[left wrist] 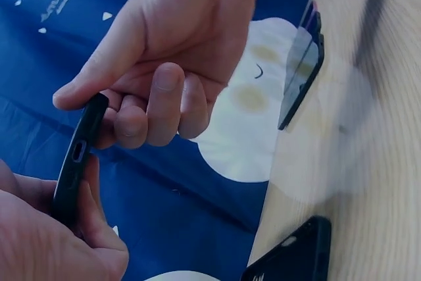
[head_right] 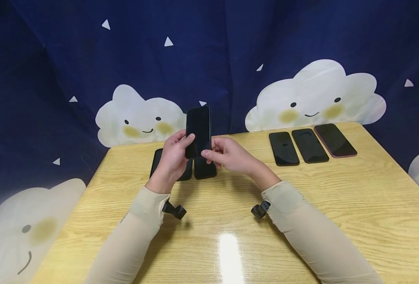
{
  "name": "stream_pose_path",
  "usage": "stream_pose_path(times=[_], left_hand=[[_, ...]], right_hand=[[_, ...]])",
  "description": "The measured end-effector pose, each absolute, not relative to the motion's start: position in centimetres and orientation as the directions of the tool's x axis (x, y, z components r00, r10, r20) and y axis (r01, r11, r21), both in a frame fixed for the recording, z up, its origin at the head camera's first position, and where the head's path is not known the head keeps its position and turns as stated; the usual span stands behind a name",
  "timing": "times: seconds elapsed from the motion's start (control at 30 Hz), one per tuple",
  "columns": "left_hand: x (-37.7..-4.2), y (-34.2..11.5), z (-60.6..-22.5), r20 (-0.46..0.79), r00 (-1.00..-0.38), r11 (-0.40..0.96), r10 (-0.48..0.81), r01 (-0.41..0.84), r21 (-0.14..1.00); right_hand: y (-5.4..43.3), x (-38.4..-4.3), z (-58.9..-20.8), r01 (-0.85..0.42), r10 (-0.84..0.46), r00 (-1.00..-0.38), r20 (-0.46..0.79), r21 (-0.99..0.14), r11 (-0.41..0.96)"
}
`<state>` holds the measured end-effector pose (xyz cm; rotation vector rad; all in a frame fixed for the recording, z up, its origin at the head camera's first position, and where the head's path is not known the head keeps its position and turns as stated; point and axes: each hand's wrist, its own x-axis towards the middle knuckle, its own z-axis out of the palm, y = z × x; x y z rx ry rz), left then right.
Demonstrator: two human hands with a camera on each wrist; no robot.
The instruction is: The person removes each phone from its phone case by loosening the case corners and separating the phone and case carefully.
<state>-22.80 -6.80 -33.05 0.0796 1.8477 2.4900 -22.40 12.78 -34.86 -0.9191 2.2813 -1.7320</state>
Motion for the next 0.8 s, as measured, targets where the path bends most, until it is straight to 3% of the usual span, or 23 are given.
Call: stream_pose_path(times=[0.4,0.8], left_hand=[[-22.78,-6.71,-32.87,-0.032,-0.997,-0.324,0.074,-0.055,0.944],[-22.84,-6.61,-33.07,0.027,-0.999,-0.324,0.038,0.013,0.946]], right_hand=[[13.07,-22.63,-35.65,-0.459,-0.556,-0.764,0.328,-0.882,0.110],[13.24,-22.48,-35.17,-0.282,-0.552,-0.807,0.208,-0.958,0.051]])
